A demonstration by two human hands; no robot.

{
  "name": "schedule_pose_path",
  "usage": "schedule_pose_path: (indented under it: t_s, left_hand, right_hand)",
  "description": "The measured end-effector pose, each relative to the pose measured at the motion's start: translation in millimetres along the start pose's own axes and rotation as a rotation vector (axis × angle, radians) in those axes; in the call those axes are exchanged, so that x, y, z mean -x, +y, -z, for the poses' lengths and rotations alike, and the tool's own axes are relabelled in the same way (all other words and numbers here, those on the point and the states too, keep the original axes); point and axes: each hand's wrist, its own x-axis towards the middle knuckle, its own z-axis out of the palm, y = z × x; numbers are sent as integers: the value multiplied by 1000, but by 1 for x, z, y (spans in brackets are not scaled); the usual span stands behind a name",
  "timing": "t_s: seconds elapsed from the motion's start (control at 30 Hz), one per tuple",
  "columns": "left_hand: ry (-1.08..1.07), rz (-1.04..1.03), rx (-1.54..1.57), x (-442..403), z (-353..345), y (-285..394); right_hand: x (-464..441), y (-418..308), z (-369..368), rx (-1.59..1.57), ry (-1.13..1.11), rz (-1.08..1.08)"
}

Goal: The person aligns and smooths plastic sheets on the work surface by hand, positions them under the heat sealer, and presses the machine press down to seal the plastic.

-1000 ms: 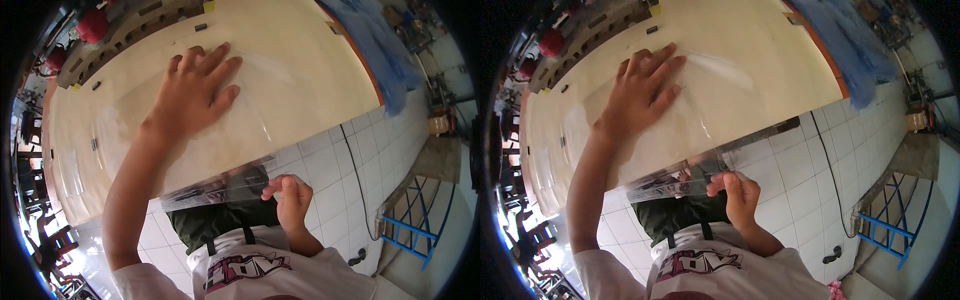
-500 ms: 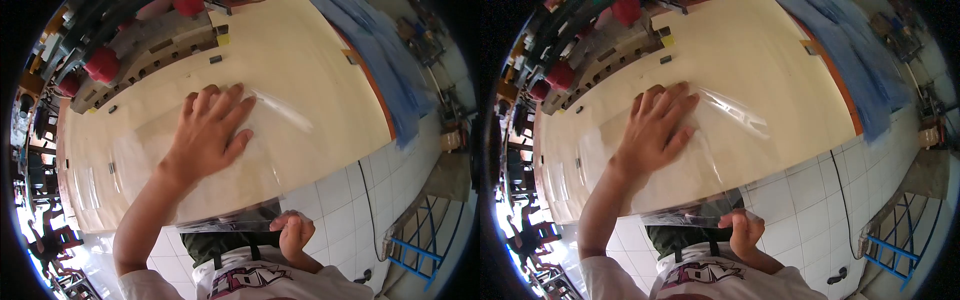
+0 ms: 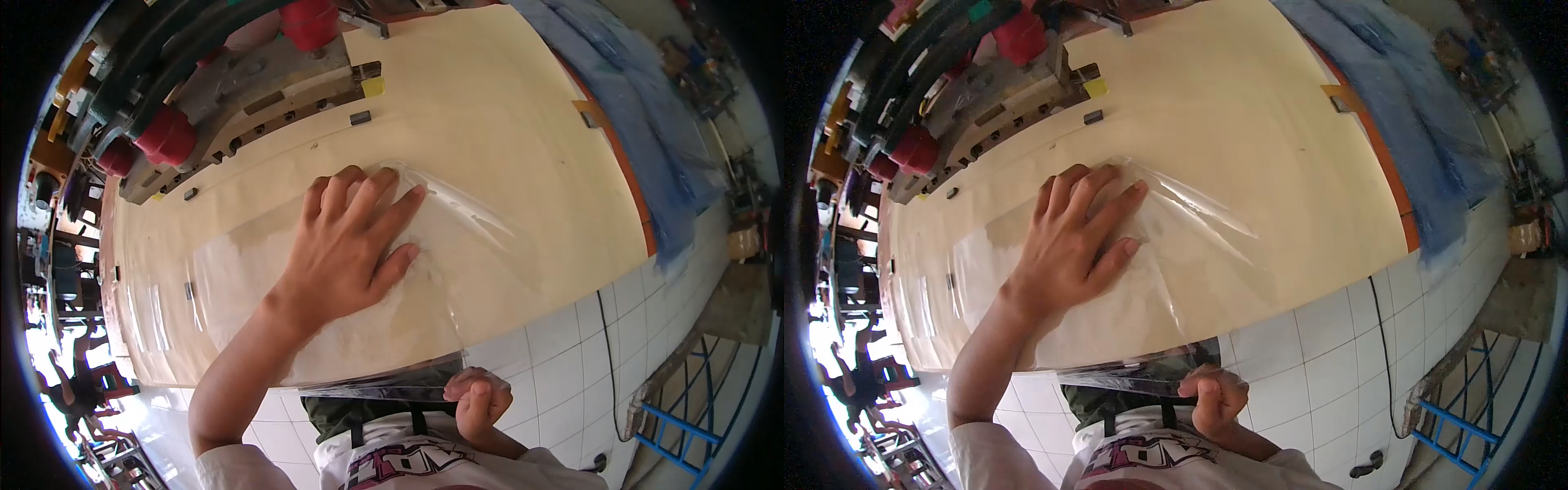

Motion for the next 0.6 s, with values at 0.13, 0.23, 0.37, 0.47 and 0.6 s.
schedule_pose_path:
  t_s: [0.13,0.23,0.37,0.47,0.6]
  left_hand:
    - [16,-6,2,-2,-1,0]
    - [12,-3,-10,-1,-3,-1]
    - [33,-20,-21,-1,-5,-3]
    - [40,-26,-25,-1,-6,-4]
    - [50,-26,-28,-1,-7,-4]
  right_hand:
    - [-1,0,0,-26,-2,8]
    - [-1,0,-1,-29,5,14]
    - [-3,0,-1,-26,-2,40]
    - [-4,-2,1,2,-31,23]
    - [-4,-8,-3,-17,7,-15]
